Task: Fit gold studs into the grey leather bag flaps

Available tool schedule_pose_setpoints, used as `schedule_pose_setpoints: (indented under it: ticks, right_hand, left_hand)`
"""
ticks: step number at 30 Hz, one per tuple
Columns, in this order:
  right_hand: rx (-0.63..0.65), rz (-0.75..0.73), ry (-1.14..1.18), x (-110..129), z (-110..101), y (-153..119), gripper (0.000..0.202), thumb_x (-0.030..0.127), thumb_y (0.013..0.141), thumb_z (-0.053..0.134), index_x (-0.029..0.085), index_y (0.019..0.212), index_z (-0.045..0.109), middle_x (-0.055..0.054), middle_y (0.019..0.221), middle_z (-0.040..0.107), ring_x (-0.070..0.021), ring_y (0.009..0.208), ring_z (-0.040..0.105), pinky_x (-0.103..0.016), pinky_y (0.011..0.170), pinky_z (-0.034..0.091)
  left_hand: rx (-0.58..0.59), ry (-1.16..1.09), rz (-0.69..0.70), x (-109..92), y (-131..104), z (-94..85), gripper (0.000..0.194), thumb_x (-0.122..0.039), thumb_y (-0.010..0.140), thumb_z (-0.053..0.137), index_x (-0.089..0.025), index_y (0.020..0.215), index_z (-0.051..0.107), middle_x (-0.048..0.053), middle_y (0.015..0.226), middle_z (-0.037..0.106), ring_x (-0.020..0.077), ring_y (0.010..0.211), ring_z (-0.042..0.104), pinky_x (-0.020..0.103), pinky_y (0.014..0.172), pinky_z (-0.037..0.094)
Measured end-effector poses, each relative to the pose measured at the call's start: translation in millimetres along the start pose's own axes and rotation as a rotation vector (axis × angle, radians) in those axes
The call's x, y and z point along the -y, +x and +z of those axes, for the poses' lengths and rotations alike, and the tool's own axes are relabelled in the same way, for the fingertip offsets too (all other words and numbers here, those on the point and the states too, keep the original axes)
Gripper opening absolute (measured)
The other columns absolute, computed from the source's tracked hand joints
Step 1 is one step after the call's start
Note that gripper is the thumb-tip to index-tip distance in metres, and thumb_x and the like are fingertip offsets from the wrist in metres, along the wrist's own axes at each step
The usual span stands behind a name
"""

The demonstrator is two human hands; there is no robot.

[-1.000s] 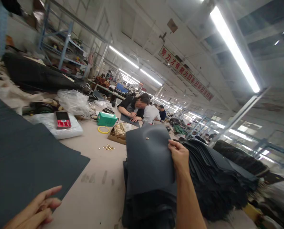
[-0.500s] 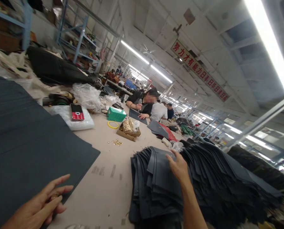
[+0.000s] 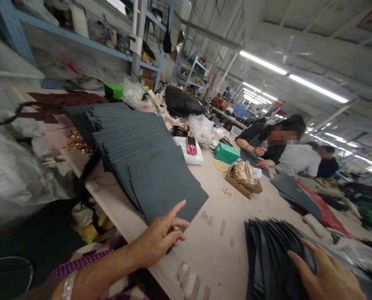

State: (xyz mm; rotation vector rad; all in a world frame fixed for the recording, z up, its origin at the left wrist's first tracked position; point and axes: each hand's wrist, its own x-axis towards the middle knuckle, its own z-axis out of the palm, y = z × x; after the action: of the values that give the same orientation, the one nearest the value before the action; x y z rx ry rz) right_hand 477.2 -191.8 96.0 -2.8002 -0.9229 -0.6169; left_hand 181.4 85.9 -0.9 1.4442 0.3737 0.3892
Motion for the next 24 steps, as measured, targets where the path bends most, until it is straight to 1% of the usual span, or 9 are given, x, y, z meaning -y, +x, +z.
schedule_pose_setpoints:
  ticks: [3,5,8,10,12,15,18,21,24]
  right_hand:
    - [0.01,-0.045,0.343,75.9,-7.6,-28.8,0.048,0.06,0.078,0.053,0.026,0.11,0.065,-0.008,0.099,0.071,-0.0303,0.084,0.068,-0.04,0.07,0.056]
    - [0.181,-0.262,0.619,136.4,-2.8,-46.0,0.029,0.046,0.084,0.057,0.025,0.101,0.068,-0.004,0.096,0.072,-0.0226,0.083,0.069,-0.029,0.071,0.057]
    - [0.234,-0.528,0.88,211.2,11.2,-62.0,0.019,0.026,0.088,0.056,0.024,0.105,0.066,-0.003,0.094,0.071,-0.0166,0.081,0.067,-0.023,0.071,0.055]
    - [0.256,-0.642,0.982,242.4,20.3,-66.7,0.023,0.017,0.09,0.052,0.023,0.108,0.064,-0.005,0.097,0.069,-0.0164,0.087,0.066,-0.024,0.076,0.054]
    - [0.249,-0.709,1.042,259.8,29.5,-69.0,0.023,0.012,0.091,0.047,0.022,0.105,0.063,-0.006,0.096,0.068,-0.0166,0.091,0.064,-0.026,0.079,0.053]
    - [0.25,-0.787,1.059,271.4,44.8,-73.3,0.021,0.01,0.091,0.046,0.023,0.095,0.062,-0.004,0.086,0.067,-0.0161,0.082,0.064,-0.025,0.073,0.053]
    - [0.321,-0.816,1.027,278.9,58.4,-78.6,0.019,0.014,0.091,0.046,0.025,0.093,0.061,-0.003,0.083,0.067,-0.016,0.076,0.064,-0.025,0.069,0.051]
    - [0.395,-0.644,1.024,287.0,66.8,-71.3,0.017,0.025,0.093,0.044,0.025,0.087,0.06,-0.001,0.075,0.066,-0.0157,0.067,0.062,-0.024,0.063,0.049]
    - [0.381,-0.429,0.969,294.3,78.5,-42.4,0.02,0.038,0.09,0.048,0.024,0.086,0.062,-0.002,0.074,0.067,-0.0177,0.066,0.062,-0.026,0.063,0.049]
  left_hand:
    - [0.001,0.125,0.037,-6.6,-3.2,0.2,0.072,-0.027,0.087,0.05,-0.026,0.148,0.014,0.006,0.114,0.066,0.0142,0.076,0.064,0.027,0.068,0.049]
    - [0.007,0.215,0.052,-11.7,-4.8,-0.3,0.072,-0.027,0.087,0.05,-0.027,0.149,0.012,0.005,0.114,0.067,0.0142,0.076,0.064,0.026,0.07,0.048]
    - [0.025,0.292,0.09,-16.0,-7.5,-3.7,0.073,-0.024,0.088,0.047,-0.025,0.15,0.009,0.005,0.114,0.067,0.0171,0.088,0.064,0.028,0.078,0.048]
    - [0.036,0.321,0.127,-15.8,-9.8,-7.7,0.075,-0.019,0.086,0.045,-0.022,0.15,0.006,0.005,0.11,0.069,0.0189,0.094,0.063,0.03,0.083,0.047]
    - [0.04,0.341,0.149,-14.1,-12.8,-13.0,0.08,-0.014,0.083,0.044,-0.021,0.15,0.002,0.005,0.106,0.069,0.0198,0.095,0.063,0.031,0.085,0.046]
    - [0.027,0.364,0.104,-12.0,-19.8,-21.8,0.082,-0.008,0.079,0.041,-0.02,0.15,0.001,0.004,0.105,0.069,0.0206,0.093,0.063,0.031,0.084,0.046]
    - [-0.05,0.391,0.005,-10.7,-30.2,-30.5,0.073,-0.012,0.082,0.04,-0.022,0.15,0.015,0.006,0.107,0.068,0.023,0.098,0.061,0.034,0.088,0.044]
    - [-0.18,0.236,-0.112,-4.9,-41.4,-39.0,0.06,-0.019,0.083,0.044,-0.024,0.142,0.038,0.007,0.104,0.067,0.0226,0.093,0.062,0.034,0.085,0.047]
    - [-0.282,-0.115,-0.25,7.3,-51.4,-48.6,0.06,-0.027,0.077,0.05,-0.016,0.135,0.041,0.008,0.093,0.064,0.019,0.075,0.062,0.029,0.062,0.051]
